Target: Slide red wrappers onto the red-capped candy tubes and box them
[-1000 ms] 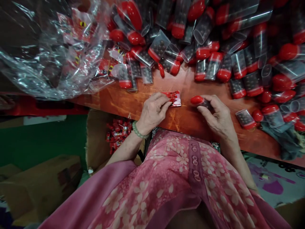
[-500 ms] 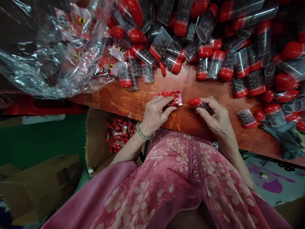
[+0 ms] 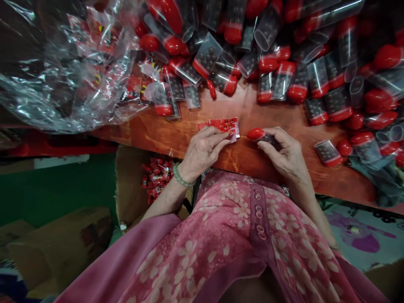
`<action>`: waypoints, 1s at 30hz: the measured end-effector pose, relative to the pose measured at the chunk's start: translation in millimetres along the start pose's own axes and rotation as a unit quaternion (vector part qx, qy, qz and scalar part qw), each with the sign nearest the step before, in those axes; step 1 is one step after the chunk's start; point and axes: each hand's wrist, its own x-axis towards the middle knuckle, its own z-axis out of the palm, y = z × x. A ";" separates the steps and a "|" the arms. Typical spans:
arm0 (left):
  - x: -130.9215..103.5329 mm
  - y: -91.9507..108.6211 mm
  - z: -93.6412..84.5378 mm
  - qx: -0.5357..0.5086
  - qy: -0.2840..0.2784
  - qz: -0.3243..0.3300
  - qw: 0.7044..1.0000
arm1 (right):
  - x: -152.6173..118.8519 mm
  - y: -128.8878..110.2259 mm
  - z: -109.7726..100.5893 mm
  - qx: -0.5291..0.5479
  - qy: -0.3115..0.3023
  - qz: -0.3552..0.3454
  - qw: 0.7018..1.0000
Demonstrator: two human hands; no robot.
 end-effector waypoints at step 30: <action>-6.9 45.9 -18.4 -0.155 0.045 0.031 0.986 | -29.8 -50.3 -16.8 -0.068 -0.064 -0.122 0.988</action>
